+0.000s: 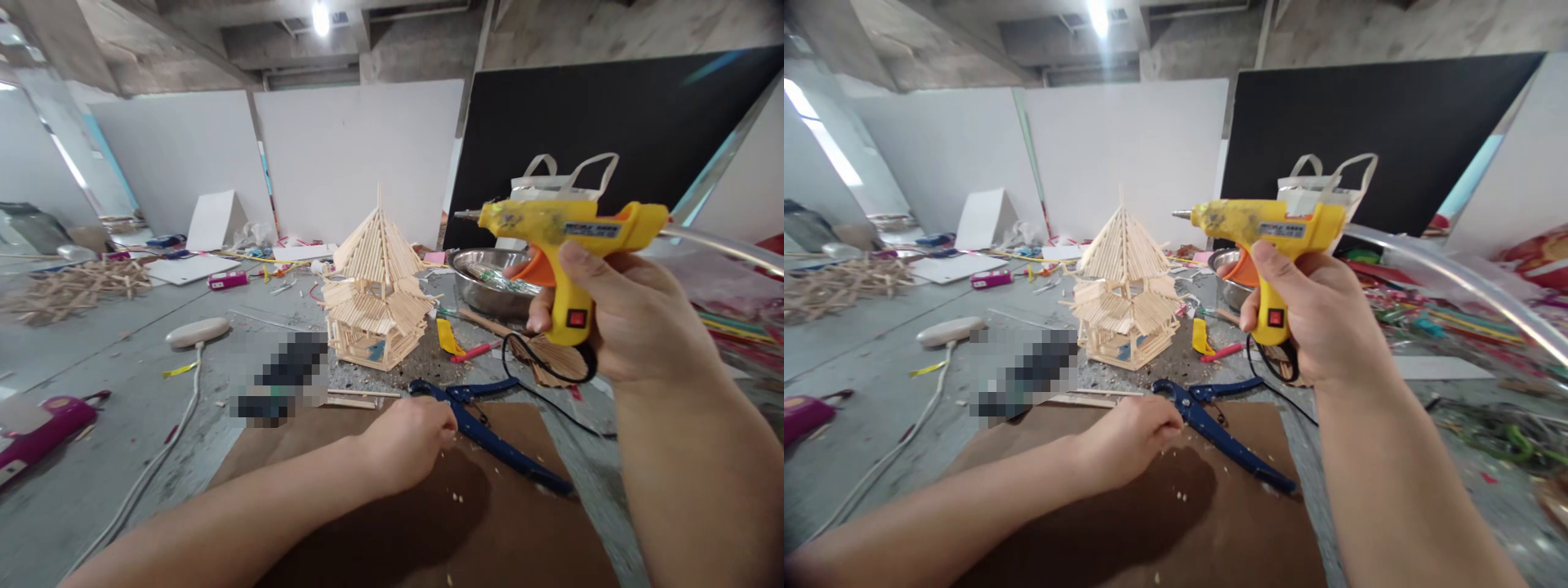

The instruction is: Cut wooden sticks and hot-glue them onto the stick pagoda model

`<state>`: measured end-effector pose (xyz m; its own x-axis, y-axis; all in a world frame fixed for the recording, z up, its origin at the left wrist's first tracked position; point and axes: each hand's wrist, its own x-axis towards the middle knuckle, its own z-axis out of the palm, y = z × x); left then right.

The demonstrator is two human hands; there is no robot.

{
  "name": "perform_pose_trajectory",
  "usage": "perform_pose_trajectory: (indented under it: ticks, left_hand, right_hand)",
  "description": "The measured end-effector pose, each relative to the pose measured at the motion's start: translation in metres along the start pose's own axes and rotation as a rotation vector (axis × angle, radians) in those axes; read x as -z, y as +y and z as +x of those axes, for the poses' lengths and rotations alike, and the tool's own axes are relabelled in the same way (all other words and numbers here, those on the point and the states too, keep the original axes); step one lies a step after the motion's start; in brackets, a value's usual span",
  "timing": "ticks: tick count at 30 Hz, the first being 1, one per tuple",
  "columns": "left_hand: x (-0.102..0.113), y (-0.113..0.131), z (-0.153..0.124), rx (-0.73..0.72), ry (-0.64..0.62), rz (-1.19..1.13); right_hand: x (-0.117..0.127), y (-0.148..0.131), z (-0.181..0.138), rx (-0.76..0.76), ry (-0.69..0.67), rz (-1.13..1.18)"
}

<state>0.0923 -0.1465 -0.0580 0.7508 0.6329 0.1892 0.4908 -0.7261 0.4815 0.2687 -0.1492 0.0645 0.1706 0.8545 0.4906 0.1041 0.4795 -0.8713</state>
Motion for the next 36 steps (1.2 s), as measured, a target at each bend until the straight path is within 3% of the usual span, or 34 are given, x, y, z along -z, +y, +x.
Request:
perform_pose_trajectory:
  ticks: [4, 12, 18, 22, 27, 36]
  left_hand:
    - [0.021, 0.001, 0.003, 0.1, 0.12, -0.152]
    - [0.054, -0.005, 0.006, 0.28, 0.163, -0.646]
    - [0.065, -0.021, 0.011, 0.295, 0.388, -0.968]
    - [0.07, -0.027, 0.013, 0.329, 0.444, -1.12]
    - [0.072, -0.031, 0.015, 0.329, 0.467, -1.151]
    - [0.065, -0.031, 0.015, 0.215, 0.458, -0.947]
  right_hand:
    - [-0.001, 0.0, 0.0, -0.003, -0.005, -0.007]
    - [0.001, 0.0, 0.0, -0.022, -0.032, -0.001]
    - [-0.003, -0.001, -0.002, -0.074, -0.114, -0.069]
    - [-0.002, 0.001, -0.002, -0.143, -0.197, -0.156]
    - [-0.001, 0.002, -0.002, -0.168, -0.276, -0.242]
    - [0.0, 0.002, -0.002, -0.163, -0.314, -0.276]
